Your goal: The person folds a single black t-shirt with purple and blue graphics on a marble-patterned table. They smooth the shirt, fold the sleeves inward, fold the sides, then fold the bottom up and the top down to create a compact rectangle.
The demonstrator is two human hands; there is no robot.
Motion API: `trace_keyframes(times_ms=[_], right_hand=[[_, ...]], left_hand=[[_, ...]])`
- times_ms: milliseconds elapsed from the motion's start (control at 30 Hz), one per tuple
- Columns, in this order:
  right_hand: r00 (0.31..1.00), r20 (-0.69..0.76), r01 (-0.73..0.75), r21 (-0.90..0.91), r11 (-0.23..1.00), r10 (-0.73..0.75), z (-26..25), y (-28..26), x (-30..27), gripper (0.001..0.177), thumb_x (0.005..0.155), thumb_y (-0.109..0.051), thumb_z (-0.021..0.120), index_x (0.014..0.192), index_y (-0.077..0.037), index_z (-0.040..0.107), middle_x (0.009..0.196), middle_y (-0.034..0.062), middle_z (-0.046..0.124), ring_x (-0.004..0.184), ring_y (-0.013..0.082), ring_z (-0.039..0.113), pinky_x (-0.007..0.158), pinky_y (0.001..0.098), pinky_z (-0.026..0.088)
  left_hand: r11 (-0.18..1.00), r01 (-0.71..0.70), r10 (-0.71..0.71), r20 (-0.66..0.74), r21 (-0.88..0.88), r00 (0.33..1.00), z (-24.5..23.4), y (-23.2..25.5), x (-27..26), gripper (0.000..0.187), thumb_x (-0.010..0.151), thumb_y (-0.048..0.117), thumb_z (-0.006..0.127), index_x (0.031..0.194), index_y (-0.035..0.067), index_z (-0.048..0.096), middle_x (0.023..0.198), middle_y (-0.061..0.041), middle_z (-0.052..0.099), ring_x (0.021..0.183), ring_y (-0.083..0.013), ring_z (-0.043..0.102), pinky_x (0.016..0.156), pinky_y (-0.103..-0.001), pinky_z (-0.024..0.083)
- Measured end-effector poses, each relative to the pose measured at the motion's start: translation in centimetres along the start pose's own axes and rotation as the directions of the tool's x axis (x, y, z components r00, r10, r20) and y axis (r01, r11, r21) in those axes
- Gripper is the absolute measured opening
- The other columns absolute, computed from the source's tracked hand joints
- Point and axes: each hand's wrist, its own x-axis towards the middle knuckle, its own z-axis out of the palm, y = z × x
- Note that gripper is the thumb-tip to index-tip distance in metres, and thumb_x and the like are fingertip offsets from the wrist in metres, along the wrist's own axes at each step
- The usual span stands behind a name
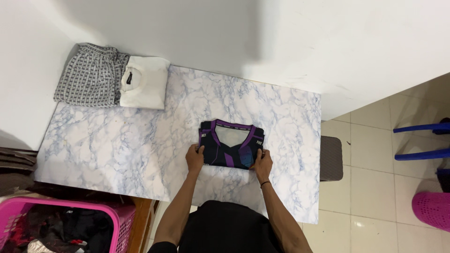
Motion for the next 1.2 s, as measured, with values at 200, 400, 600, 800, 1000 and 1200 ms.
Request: trace_keyframes(times_ms=[200, 400, 600, 800, 1000, 1200], right_hand=[[0.996, 0.080, -0.037, -0.040, 0.999, 0.040, -0.1, 0.4, 0.0, 0.041, 0.105, -0.038, 0.054, 0.104, 0.001, 0.064, 0.082, 0.0202, 0.071, 0.075, 0.0347, 0.068, 0.071, 0.0435, 0.051], [0.996, 0.086, -0.030, -0.038, 0.999, 0.033, -0.3, -0.2, 0.4, 0.043, 0.105, -0.039, 0.050, 0.101, 0.001, 0.064, 0.082, 0.0211, 0.070, 0.076, 0.0357, 0.068, 0.072, 0.0443, 0.051], [0.995, 0.088, -0.031, -0.053, 0.998, 0.036, -0.4, -0.1, 0.4, 0.043, 0.105, -0.040, 0.052, 0.104, 0.002, 0.065, 0.084, 0.0212, 0.071, 0.079, 0.0361, 0.069, 0.074, 0.0440, 0.052], [0.984, 0.100, -0.146, -0.024, 0.989, 0.148, -0.5, -0.6, 0.6, 0.042, 0.100, -0.042, 0.056, 0.123, -0.008, 0.063, 0.088, 0.0160, 0.072, 0.081, 0.0312, 0.070, 0.075, 0.0423, 0.053], [1.000, 0.029, 0.004, -0.017, 1.000, -0.003, -0.8, -0.5, 0.6, 0.043, 0.097, -0.034, 0.065, 0.137, -0.017, 0.066, 0.087, 0.0162, 0.066, 0.078, 0.0275, 0.065, 0.074, 0.0390, 0.053], [1.000, -0.015, -0.012, 0.029, 0.999, 0.013, -0.6, -0.6, 1.4, 0.035, 0.093, -0.030, 0.075, 0.118, -0.005, 0.072, 0.091, 0.0116, 0.067, 0.079, 0.0211, 0.065, 0.073, 0.0351, 0.054]], left_hand=[[0.993, 0.044, -0.042, 0.018, -0.107, 0.999, 0.1, -1.1, -0.1, 0.025, 0.096, 0.027, 0.071, 0.109, 0.006, 0.069, 0.088, -0.013, 0.074, 0.080, -0.0280, 0.072, 0.076, -0.038, 0.055], [0.997, -0.017, 0.018, 0.011, -0.075, 1.000, -0.4, -0.8, 0.1, 0.026, 0.092, 0.015, 0.071, 0.118, 0.011, 0.066, 0.084, -0.012, 0.072, 0.078, -0.0288, 0.069, 0.075, -0.040, 0.053], [0.998, -0.006, 0.007, 0.019, -0.068, 1.000, -0.1, -0.7, -0.1, 0.033, 0.093, 0.016, 0.066, 0.126, 0.013, 0.062, 0.085, -0.013, 0.069, 0.081, -0.0306, 0.068, 0.078, -0.043, 0.052], [0.963, -0.114, 0.127, -0.037, 0.245, 0.991, -0.5, 1.8, -0.2, 0.027, 0.092, 0.029, 0.070, 0.113, 0.011, 0.068, 0.102, -0.017, 0.061, 0.090, -0.0365, 0.064, 0.079, -0.046, 0.052], [0.967, -0.121, 0.129, -0.021, 0.224, 0.991, -1.5, 4.7, -0.9, 0.020, 0.097, 0.026, 0.065, 0.104, 0.007, 0.067, 0.102, -0.011, 0.063, 0.090, -0.0330, 0.065, 0.077, -0.045, 0.053], [0.984, -0.118, 0.125, -0.044, 0.133, 0.991, -0.5, 4.4, -0.1, 0.021, 0.094, 0.026, 0.068, 0.099, 0.006, 0.066, 0.097, -0.012, 0.063, 0.087, -0.0319, 0.065, 0.076, -0.043, 0.053]])
